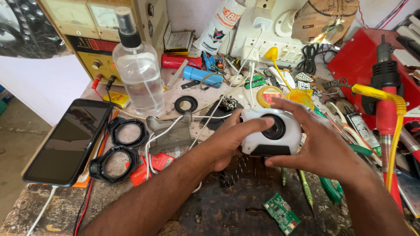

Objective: The person assembles a small white electronic device, likely a camera, by inserting a black circular component into the housing and securing it with a black strap. The person uses tweezers to adjust internal wires and components, then connects a white USB cable to the device.

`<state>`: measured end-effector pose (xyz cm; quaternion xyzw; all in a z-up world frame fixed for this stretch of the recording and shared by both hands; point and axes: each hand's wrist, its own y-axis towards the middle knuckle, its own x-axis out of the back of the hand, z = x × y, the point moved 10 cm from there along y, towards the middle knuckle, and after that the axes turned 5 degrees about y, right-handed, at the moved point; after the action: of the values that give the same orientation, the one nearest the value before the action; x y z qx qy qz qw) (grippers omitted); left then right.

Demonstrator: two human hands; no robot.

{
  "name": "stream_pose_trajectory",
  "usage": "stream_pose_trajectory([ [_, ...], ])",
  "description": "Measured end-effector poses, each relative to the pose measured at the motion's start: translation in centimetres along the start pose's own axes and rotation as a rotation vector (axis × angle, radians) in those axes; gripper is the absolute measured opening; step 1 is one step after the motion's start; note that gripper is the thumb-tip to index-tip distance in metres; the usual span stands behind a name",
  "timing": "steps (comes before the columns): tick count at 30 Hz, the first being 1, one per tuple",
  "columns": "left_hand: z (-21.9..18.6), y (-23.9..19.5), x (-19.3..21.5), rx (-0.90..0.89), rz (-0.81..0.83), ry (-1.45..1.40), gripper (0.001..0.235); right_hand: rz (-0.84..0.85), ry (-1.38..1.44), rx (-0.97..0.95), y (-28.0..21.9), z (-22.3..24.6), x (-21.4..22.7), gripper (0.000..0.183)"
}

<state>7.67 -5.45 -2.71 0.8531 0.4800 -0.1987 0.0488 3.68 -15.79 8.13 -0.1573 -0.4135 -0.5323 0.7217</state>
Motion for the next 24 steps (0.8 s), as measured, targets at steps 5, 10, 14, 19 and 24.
stream_pose_trajectory([
  [5, -0.4, -0.1, -0.7, 0.001, 0.057, -0.056, 0.082, -0.07, 0.099, -0.011, 0.0, 0.1, 0.2, 0.11],
  [10, -0.8, -0.2, -1.6, -0.017, 0.139, -0.112, 0.101, -0.082, 0.192, 0.065, -0.1, -0.5, 0.5, 0.109],
  [14, -0.5, -0.2, -1.3, 0.009, 0.112, -0.122, 0.111, -0.08, 0.262, 0.081, -0.2, -1.3, 0.3, 0.107],
  [19, -0.4, -0.2, -1.4, 0.025, 0.102, -0.127, 0.112, -0.088, 0.306, 0.083, -0.2, -2.0, 0.0, 0.107],
  [24, -0.8, -0.3, -2.0, -0.005, 0.172, -0.137, 0.114, -0.081, 0.385, 0.073, -0.3, -2.7, -0.3, 0.103],
])
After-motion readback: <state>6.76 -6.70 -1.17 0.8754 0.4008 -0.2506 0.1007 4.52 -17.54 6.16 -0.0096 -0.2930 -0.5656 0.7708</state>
